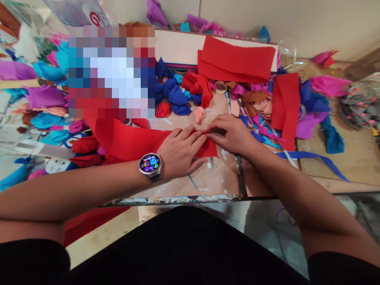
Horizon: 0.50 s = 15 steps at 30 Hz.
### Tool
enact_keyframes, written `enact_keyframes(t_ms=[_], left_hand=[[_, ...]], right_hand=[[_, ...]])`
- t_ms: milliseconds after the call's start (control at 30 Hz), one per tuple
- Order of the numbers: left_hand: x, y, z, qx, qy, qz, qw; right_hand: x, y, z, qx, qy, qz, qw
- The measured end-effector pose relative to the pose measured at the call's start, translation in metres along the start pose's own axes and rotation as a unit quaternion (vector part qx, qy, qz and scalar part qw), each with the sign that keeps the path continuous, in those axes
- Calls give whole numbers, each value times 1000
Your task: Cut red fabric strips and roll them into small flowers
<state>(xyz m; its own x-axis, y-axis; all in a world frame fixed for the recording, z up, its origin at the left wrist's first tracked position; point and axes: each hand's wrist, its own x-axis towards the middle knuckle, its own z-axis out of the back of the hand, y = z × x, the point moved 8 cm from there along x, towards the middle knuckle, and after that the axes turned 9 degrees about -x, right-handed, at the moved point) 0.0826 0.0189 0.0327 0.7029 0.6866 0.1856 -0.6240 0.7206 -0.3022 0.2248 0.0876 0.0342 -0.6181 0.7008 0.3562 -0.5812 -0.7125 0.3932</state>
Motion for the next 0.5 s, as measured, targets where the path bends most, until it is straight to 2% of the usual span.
enact_keyframes(t_ms=[233,500], left_hand=[[1,3,-1,0,-2,-6,1000],[1,3,0,10,-4,-7,1000]], right_hand=[[0,-2,2,-5,13,-24,1000],[-1,-2,7,19,21,18,999]])
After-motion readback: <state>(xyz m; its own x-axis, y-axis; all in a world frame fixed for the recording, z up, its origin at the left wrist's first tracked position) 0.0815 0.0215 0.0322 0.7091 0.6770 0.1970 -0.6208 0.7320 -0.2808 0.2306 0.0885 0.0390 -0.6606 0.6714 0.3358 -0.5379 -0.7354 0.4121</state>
